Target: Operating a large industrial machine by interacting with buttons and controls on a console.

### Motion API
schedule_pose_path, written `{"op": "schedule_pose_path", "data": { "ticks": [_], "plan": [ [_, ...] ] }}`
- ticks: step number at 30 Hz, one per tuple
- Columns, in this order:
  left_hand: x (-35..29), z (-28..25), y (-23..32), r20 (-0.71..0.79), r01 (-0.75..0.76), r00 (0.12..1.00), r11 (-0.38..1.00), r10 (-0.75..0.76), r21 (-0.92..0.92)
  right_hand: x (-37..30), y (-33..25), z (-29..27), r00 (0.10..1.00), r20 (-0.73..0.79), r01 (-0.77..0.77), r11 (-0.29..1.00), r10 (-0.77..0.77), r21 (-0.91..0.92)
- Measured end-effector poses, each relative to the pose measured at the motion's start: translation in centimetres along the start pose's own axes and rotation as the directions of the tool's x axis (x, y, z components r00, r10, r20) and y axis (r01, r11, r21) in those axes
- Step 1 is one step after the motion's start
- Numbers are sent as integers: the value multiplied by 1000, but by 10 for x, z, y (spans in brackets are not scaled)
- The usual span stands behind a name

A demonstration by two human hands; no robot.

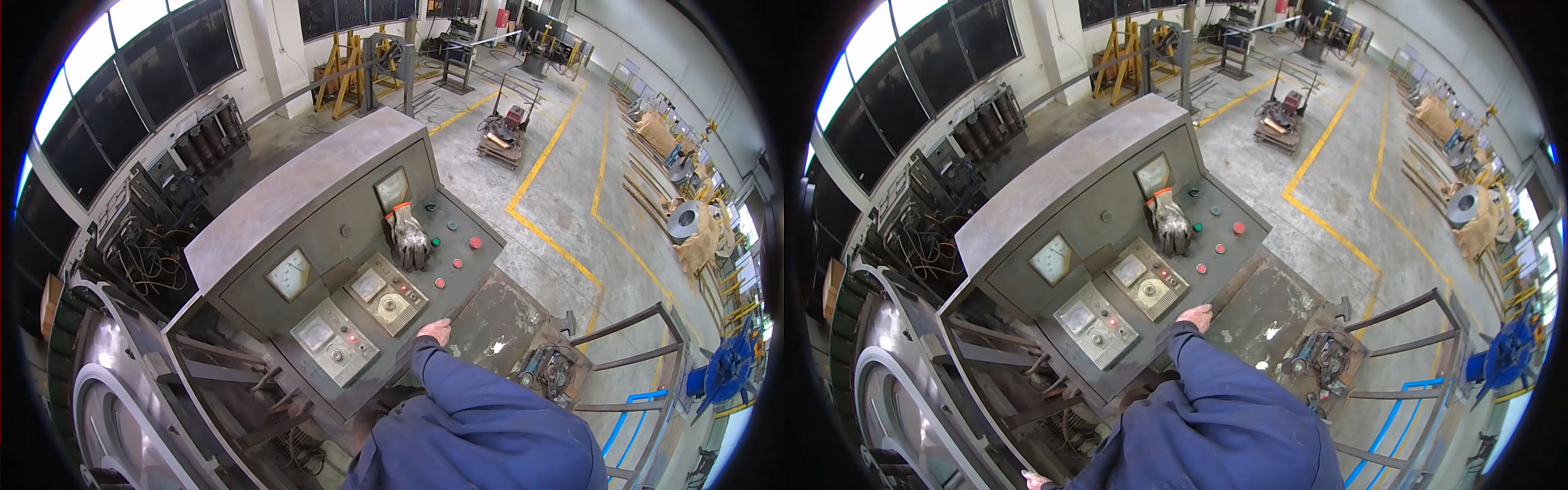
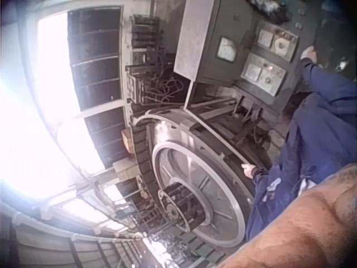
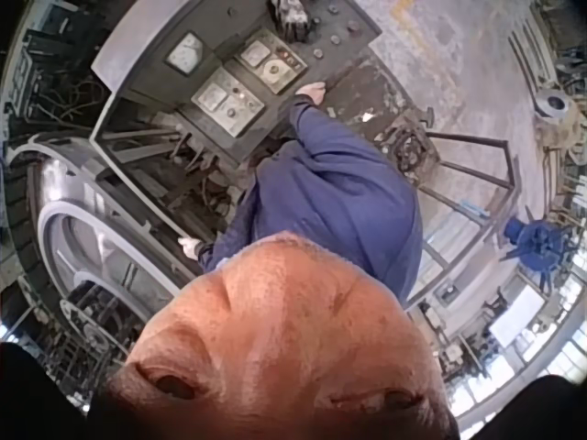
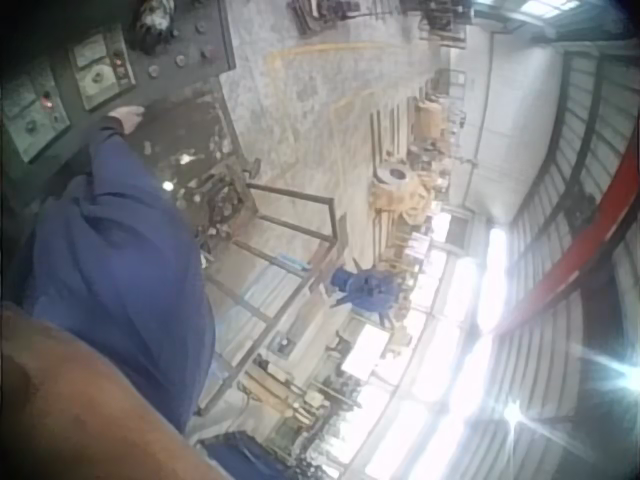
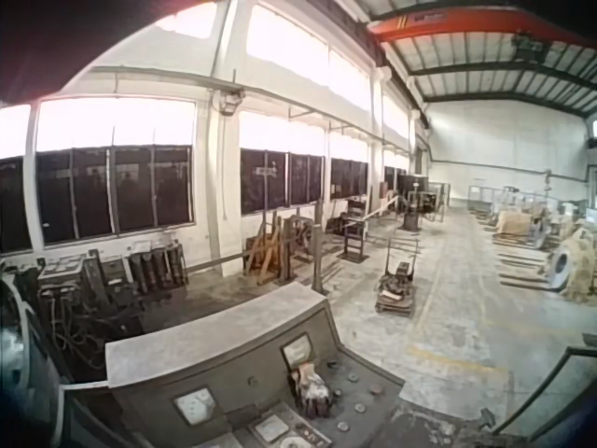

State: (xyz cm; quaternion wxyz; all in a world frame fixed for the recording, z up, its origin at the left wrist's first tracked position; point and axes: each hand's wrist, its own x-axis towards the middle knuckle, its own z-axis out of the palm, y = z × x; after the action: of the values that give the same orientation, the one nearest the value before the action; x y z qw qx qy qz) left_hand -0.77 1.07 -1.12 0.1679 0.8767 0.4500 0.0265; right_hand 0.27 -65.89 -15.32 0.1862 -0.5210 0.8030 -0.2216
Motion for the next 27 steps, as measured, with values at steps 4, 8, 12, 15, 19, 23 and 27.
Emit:
{"op": "schedule_pose_path", "data": {
  "ticks": [4,8,12,15,19,23,27],
  "plan": [
    [-2,-2,2,-2,17,1000,1000,-17,-6,0,2,2,999,31,43,996,-41,-80],
    [-5,-4,4,6,29,1000,999,-29,-34,1,2,3,999,41,18,999,-16,-50],
    [-4,-4,6,2,14,1000,1000,-14,-12,2,5,8,997,29,77,987,-74,-138],
    [-1,-4,2,11,-11,1000,1000,11,10,-1,5,5,996,21,89,990,-87,-111],
    [-11,-10,11,15,-3,1000,1000,3,18,-1,4,2,997,12,80,993,-80,-85],
    [-10,-10,8,12,-9,1000,1000,9,-12,-2,2,-1,999,30,37,999,-37,-7],
    [-9,-9,9,20,-25,999,999,25,24,0,0,-2,999,45,14,1000,-13,-15]
  ]
}}
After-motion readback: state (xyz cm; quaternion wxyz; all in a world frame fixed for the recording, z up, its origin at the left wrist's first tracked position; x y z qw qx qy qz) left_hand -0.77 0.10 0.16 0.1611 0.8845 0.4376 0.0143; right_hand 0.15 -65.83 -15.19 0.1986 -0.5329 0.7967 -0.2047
